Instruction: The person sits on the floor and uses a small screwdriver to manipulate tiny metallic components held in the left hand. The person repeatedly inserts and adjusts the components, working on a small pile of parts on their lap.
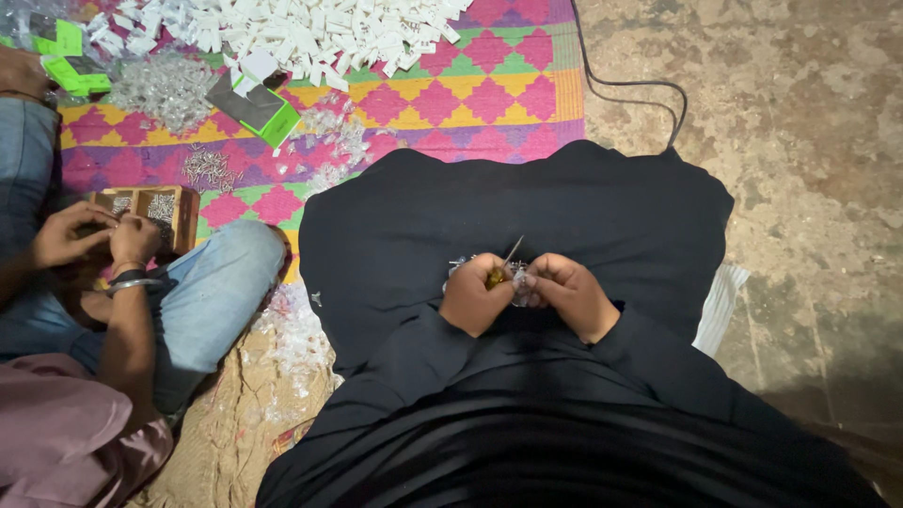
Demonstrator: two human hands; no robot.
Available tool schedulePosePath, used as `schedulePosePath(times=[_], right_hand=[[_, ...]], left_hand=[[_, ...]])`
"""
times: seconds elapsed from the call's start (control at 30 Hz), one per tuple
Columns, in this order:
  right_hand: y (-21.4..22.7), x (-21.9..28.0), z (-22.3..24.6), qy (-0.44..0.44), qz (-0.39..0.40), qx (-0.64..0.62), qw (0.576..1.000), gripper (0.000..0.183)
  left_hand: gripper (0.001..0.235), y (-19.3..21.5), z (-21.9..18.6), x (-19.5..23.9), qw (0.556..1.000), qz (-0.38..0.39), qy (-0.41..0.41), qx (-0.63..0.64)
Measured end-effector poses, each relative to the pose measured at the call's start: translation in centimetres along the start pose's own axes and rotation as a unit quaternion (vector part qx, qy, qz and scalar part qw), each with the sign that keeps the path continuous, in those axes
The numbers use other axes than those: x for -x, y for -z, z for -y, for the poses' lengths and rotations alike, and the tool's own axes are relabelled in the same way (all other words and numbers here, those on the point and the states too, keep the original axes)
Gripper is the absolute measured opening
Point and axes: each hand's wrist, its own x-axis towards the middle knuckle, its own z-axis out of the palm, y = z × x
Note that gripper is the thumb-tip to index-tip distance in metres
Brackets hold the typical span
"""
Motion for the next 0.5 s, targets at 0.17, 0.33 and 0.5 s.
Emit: schedulePosePath(times=[0.17,0.33,0.5], right_hand=[[0.0,-0.3,0.2,0.022,0.024,0.001,0.999,0.008],[-0.2,0.0,-0.4,0.04,-0.001,0.062,0.997,0.009],[0.4,0.2,-1.9,0.015,-0.011,0.208,0.978,0.011]], left_hand=[[0.011,0.0,-0.6,-0.3,0.998,0.004,-0.017,-0.065],[0.016,-0.3,-2.0,0.6,0.983,-0.032,-0.026,-0.179],[0.014,-1.4,-3.2,1.5,0.912,-0.057,-0.174,-0.368]])
